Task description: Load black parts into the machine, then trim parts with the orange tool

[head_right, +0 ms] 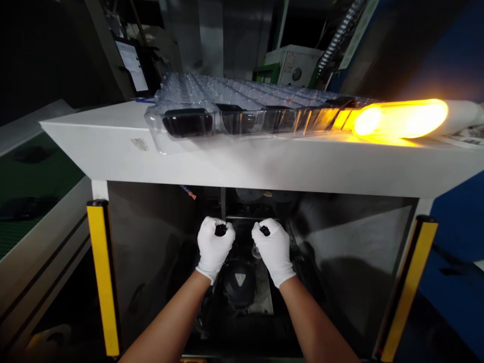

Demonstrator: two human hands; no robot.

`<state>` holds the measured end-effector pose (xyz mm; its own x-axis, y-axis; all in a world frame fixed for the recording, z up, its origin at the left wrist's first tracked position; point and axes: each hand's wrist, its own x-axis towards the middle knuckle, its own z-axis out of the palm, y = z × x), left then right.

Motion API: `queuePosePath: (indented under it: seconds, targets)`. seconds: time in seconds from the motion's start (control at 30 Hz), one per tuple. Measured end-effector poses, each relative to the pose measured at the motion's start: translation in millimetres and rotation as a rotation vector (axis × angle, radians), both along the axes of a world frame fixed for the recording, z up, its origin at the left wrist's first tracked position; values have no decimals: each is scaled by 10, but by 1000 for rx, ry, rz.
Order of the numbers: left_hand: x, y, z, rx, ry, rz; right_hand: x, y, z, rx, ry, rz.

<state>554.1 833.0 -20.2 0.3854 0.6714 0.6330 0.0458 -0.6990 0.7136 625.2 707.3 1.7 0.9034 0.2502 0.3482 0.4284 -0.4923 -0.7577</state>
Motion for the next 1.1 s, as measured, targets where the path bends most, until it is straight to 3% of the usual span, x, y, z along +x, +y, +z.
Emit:
queuePosePath:
  seconds: [0.13,0.3,0.43,0.5,0.57,0.6,0.67,0.77,0.9,1.1]
  targets:
    - [-22,-11,18,-97,18,-28,-9,-2,-36,2,-32,-62]
    - [-260,182,47,-532,6,-495,-8,-72,0,3,-15,0]
    - [-413,368,113,-646,-41,-634,15,-120,12,-7,-23,22]
    - [-406,365,166,-618,-49,-696,25,-129,0,-13,-36,22]
    - [-352,284,206,-409,44,-665,30,-129,-17,-16,-51,18]
    - [-314,223,213,-277,116,-590,32,-128,-25,-15,-57,14]
    - [-229,94,194,-66,230,-360,35,-125,-36,-10,-65,4]
    - [-106,-21,104,53,245,-81,43,-126,-35,-6,-62,10]
    - [-10,12,2,139,184,-108,48,-125,-29,-12,-55,21]
    - [-9,31,-41,123,158,-115,44,-99,-70,-33,-106,-45]
